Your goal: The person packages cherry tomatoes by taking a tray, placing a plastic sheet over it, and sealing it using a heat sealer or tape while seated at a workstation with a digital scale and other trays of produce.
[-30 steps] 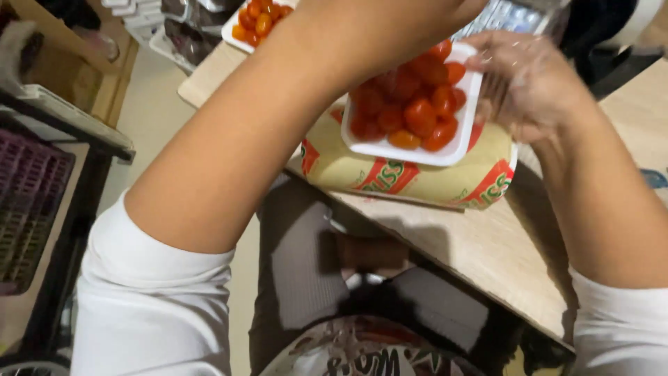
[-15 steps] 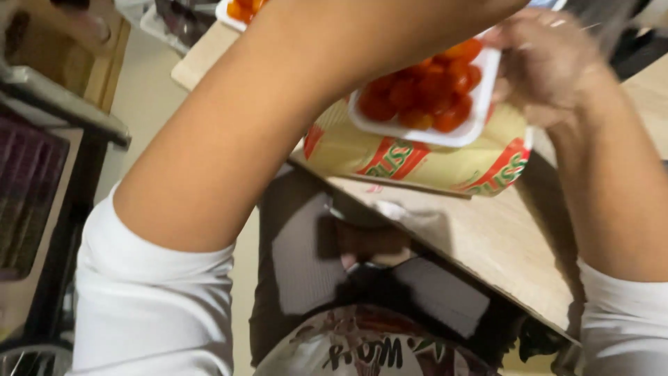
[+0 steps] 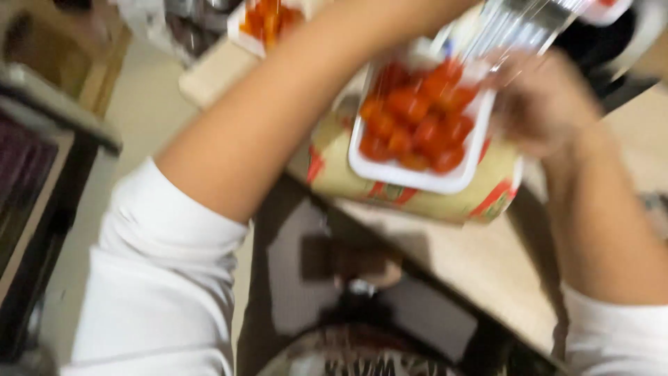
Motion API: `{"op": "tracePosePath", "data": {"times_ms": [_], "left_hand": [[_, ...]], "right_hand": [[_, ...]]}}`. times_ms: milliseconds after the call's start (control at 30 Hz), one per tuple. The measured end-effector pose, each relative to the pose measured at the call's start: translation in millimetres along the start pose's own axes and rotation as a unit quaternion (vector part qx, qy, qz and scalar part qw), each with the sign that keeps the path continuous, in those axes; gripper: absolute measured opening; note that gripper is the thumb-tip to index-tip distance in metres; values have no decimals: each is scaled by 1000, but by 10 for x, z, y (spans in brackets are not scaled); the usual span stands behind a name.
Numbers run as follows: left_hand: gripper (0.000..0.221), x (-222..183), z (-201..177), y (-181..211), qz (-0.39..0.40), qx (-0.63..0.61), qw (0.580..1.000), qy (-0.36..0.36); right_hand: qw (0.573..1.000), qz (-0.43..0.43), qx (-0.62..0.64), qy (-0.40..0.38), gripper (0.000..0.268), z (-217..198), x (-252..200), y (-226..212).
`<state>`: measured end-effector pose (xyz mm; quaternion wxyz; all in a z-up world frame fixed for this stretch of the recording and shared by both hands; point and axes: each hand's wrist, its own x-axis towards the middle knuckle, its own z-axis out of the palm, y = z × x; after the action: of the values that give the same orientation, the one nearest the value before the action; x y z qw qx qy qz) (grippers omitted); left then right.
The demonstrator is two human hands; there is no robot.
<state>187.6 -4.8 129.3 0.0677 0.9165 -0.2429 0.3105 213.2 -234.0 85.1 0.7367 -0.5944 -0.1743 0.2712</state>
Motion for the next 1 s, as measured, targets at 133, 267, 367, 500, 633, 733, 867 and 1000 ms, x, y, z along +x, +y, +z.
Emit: {"op": "tracePosePath", "data": {"times_ms": [133, 267, 367, 500, 633, 733, 867, 1000], "left_hand": [[15, 463, -268, 51, -12, -121, 992, -20], [20, 405, -349, 121, -102, -166, 972, -127], [20, 381, -250, 53, -86, -187, 969, -134], [28, 334, -115, 8, -121, -207, 959, -152], [29, 356, -4, -26, -109, -229, 959, -125], [29, 336, -16, 2, -122, -232, 957, -126], [28, 340, -1, -17, -135, -230, 955, -129], [30, 339, 2, -21, -138, -235, 951, -145]], "right_hand": [[1000, 0, 20, 0, 18, -75, 75, 24], [999, 32, 9, 14, 10, -36, 50, -14], [999, 16, 45, -21, 13, -72, 68, -9], [999, 15, 36, -28, 22, -137, 63, 3], [998, 3, 24, -65, 24, -179, 78, -30], [997, 32, 2, -68, 39, -206, 62, -106], [985, -65, -141, 79, 36, 59, -127, -331], [834, -367, -399, 102, 11, 96, -371, -453]]}}
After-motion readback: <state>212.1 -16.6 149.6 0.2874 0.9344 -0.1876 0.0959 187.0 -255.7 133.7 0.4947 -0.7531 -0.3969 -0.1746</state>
